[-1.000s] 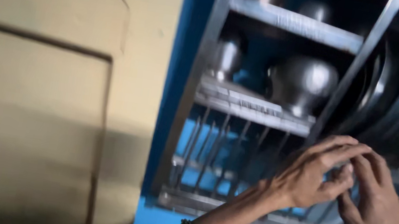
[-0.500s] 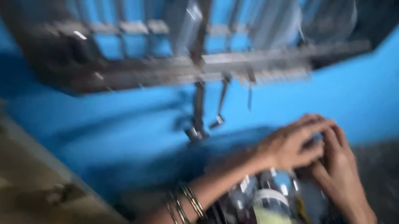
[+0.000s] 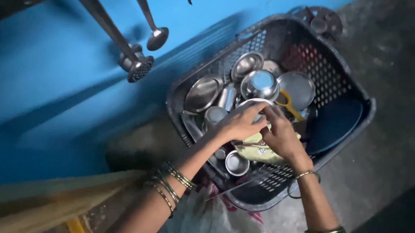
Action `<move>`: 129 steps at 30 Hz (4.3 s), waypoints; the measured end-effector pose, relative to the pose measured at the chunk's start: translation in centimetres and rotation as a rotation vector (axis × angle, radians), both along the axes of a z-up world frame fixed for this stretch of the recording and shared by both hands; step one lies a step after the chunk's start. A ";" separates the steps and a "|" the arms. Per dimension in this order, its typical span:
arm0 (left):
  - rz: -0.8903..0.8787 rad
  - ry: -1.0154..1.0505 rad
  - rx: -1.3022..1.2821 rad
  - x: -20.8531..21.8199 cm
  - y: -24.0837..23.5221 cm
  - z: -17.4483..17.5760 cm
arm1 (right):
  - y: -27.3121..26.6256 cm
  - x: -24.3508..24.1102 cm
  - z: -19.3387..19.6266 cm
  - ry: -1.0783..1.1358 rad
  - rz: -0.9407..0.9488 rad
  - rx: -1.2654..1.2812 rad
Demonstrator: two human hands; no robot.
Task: The person dries various stainless steel kitchen items, including bowls, plates, and cups, using a yellow cloth. After drying each item, the person places it on a wall-mounted dish rack.
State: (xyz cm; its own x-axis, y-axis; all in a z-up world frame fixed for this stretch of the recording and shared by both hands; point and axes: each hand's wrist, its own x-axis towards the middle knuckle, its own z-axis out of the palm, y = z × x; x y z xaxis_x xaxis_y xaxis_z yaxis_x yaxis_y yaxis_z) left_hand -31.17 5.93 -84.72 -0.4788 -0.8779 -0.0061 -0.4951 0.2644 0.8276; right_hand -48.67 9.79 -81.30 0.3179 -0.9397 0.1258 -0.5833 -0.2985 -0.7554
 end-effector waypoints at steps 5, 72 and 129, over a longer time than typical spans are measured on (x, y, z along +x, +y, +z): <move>0.016 -0.273 0.213 -0.1 1.2 -8.2 | 0.7 -1.8 -8.5 0.204 -0.207 0.086; 0.439 0.233 0.428 1.2 -3.7 -21.3 | 0.2 -5.7 -13.3 -0.366 -0.028 0.130; -0.203 0.019 -0.490 6.2 -3.8 16.2 | 1.1 -2.0 14.1 -0.411 0.001 0.116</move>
